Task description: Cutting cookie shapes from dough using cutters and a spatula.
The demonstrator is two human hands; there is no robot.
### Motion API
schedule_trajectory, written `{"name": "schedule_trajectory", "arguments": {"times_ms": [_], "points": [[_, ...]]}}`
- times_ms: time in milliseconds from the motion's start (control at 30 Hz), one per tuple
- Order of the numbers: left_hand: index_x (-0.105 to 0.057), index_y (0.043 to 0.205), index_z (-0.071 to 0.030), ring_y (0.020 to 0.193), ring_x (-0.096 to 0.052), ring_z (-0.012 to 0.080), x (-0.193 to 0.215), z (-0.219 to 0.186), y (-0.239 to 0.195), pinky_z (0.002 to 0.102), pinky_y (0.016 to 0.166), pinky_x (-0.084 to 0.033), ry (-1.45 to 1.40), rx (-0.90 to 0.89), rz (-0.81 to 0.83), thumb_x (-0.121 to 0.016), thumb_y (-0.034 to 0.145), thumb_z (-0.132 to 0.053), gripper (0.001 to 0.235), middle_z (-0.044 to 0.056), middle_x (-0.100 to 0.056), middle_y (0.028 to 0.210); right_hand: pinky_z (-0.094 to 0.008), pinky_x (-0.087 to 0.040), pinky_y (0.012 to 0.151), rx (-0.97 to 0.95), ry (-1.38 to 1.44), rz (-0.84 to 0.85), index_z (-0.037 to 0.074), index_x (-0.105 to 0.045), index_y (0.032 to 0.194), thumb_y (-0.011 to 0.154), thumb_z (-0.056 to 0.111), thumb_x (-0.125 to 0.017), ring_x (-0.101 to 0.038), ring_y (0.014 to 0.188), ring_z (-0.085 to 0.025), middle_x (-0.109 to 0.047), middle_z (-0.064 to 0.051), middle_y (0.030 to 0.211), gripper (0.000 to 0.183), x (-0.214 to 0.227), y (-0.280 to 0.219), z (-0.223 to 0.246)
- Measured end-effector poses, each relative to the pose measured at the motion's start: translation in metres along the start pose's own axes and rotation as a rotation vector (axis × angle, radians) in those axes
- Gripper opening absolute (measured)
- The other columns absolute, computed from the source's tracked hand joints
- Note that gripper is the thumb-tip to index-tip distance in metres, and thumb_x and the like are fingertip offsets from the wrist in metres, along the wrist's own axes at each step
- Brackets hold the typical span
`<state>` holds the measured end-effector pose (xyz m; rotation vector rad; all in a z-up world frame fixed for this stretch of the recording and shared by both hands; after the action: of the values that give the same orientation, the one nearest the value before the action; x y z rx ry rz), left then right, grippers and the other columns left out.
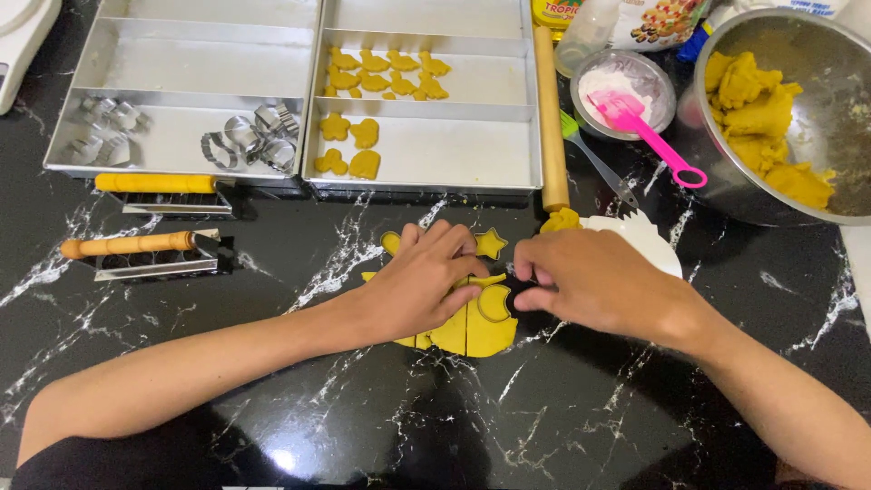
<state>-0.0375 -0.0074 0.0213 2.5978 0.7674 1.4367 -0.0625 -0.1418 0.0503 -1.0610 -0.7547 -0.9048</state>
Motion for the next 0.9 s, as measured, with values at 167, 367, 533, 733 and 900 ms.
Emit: {"name": "schedule_trajectory", "arguments": {"times_ms": [167, 367, 533, 733, 900], "points": [[-0.07, 0.097, -0.011, 0.1, -0.053, 0.0239, 0.001, -0.001, -0.002, 0.042, 0.083, -0.031, 0.041, -0.003, -0.017, -0.07, 0.091, -0.015, 0.007, 0.006, -0.057, 0.102, -0.043, -0.051, 0.07, 0.001, -0.016, 0.067, 0.016, -0.063, 0.104, 0.075, 0.045, -0.083, -0.068, 0.085, -0.025, -0.069, -0.003, 0.084, 0.046, -0.012, 0.0, 0.005], [-0.065, 0.101, -0.01, 0.091, -0.061, 0.0226, 0.003, -0.006, -0.003, 0.041, 0.083, -0.031, -0.066, -0.01, 0.039, -0.064, 0.096, -0.014, 0.006, 0.003, -0.066, 0.092, -0.042, -0.051, 0.07, -0.014, -0.011, 0.097, 0.018, -0.063, 0.109, 0.074, 0.044, -0.084, -0.068, 0.083, -0.025, -0.069, -0.002, 0.083, 0.049, -0.01, -0.002, 0.01], [-0.062, 0.109, -0.012, 0.081, -0.065, 0.0209, 0.0, -0.009, -0.005, 0.039, 0.088, -0.034, -0.164, 0.049, 0.119, -0.061, 0.101, -0.019, 0.011, 0.0, -0.071, 0.088, -0.041, -0.051, 0.067, 0.064, 0.048, 0.079, 0.017, -0.063, 0.113, 0.071, 0.042, -0.087, -0.068, 0.078, -0.025, -0.068, -0.002, 0.08, 0.055, -0.012, 0.005, 0.003], [-0.056, 0.117, -0.011, 0.088, -0.069, 0.0192, -0.006, -0.012, -0.005, 0.039, 0.086, -0.036, -0.259, 0.175, 0.182, -0.072, 0.089, -0.02, 0.033, 0.0, -0.072, 0.089, -0.036, -0.051, 0.063, 0.045, 0.163, 0.138, 0.016, -0.065, 0.113, 0.074, 0.04, -0.086, -0.067, 0.07, -0.02, -0.068, -0.002, 0.077, 0.051, -0.013, -0.008, -0.009], [-0.059, 0.117, -0.01, 0.082, -0.073, 0.0174, -0.001, -0.023, 0.001, 0.031, 0.074, -0.054, -0.399, 0.275, 0.213, -0.071, 0.09, -0.014, 0.03, 0.003, -0.071, 0.086, -0.033, -0.053, 0.065, 0.033, 0.258, 0.129, 0.013, -0.068, 0.114, 0.072, 0.038, -0.088, -0.065, 0.071, -0.019, -0.068, -0.003, 0.077, 0.053, -0.014, -0.022, -0.025]]}}
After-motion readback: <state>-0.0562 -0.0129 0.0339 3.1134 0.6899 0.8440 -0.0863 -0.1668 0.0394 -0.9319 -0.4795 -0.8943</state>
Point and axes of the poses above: each hand's wrist, its own y-axis towards the middle knuckle, its own x-axis out of the back of the hand, z = x × y, the point moved 8 cm from there along y, towards the middle knuckle
